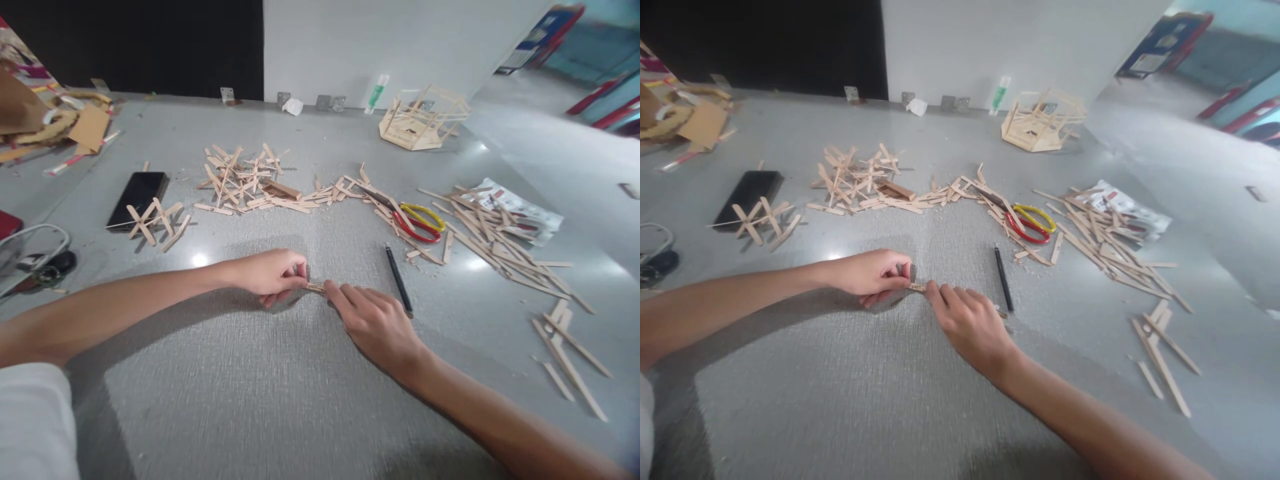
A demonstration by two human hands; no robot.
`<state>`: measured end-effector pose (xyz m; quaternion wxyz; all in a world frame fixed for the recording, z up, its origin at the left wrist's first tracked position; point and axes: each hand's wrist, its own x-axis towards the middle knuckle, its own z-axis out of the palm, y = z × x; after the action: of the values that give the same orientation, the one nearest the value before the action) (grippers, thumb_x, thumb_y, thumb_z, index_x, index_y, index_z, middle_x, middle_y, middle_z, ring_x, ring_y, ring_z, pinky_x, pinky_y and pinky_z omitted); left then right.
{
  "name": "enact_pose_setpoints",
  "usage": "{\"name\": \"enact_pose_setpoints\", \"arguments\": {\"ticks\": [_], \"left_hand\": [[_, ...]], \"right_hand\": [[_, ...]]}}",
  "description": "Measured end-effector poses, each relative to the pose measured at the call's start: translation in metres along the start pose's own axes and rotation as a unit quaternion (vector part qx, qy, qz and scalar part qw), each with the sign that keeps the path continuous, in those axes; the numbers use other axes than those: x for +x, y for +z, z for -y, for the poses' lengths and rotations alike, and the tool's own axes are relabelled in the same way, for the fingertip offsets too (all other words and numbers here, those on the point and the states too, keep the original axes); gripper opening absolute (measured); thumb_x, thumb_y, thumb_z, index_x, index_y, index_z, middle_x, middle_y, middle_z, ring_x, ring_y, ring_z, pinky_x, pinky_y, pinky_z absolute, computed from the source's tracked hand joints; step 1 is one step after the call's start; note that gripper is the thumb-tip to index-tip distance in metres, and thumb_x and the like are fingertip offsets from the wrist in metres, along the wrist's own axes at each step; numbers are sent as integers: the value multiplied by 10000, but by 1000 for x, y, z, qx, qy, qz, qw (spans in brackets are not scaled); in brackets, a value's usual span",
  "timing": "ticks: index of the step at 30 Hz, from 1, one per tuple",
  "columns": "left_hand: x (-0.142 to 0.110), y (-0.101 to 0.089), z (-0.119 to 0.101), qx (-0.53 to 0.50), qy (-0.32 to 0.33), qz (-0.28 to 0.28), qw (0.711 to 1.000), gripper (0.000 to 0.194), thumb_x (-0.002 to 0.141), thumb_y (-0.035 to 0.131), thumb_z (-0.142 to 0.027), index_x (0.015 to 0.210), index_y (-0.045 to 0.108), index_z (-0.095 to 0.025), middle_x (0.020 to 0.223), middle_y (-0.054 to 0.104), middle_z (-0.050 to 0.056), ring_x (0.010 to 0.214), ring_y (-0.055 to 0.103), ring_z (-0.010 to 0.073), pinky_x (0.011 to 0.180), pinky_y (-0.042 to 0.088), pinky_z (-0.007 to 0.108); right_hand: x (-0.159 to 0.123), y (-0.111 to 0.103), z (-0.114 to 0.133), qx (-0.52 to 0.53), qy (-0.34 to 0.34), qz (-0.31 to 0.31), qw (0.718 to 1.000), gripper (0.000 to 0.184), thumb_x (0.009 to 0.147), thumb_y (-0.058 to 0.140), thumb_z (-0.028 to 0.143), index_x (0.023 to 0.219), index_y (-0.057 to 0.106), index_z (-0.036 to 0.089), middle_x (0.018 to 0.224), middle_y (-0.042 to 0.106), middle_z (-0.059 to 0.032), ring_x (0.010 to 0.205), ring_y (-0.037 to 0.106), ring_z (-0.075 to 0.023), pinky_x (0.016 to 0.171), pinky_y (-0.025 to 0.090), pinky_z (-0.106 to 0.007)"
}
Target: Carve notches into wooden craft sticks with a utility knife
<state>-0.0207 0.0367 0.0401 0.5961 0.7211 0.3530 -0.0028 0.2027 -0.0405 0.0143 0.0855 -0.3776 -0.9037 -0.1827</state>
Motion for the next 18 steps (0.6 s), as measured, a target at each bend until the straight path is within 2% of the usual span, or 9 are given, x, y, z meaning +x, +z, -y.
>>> {"name": "enact_pose_setpoints", "arguments": {"ticks": [5, 10, 18], "left_hand": [[0, 0, 0, -4, 11, 5, 1000, 238, 959, 493, -369, 826, 456, -176, 498, 553, -37, 361, 524, 104, 370, 386, 192], [1, 0, 1, 8, 23, 4, 1000, 291, 956, 489, -426, 812, 467, -175, 515, 570, -24, 373, 535, 109, 373, 394, 194], [0, 1, 1, 20, 32, -6, 999, 282, 967, 465, -422, 819, 439, -184, 516, 554, -35, 357, 514, 97, 352, 367, 176]], "right_hand": [[2, -4, 6, -62, 5, 16, 998, 320, 872, 467, 2, 1155, 589, 88, 698, 601, -8, 594, 515, -138, 567, 325, -302], [9, -12, 11, -130, 18, 48, 990, 173, 899, 466, 56, 888, 616, 142, 675, 565, -27, 609, 486, -156, 581, 278, -316], [16, -17, 16, -146, 26, 77, 986, 205, 867, 433, 31, 774, 524, 189, 632, 540, -35, 563, 466, -163, 525, 234, -307]]}}
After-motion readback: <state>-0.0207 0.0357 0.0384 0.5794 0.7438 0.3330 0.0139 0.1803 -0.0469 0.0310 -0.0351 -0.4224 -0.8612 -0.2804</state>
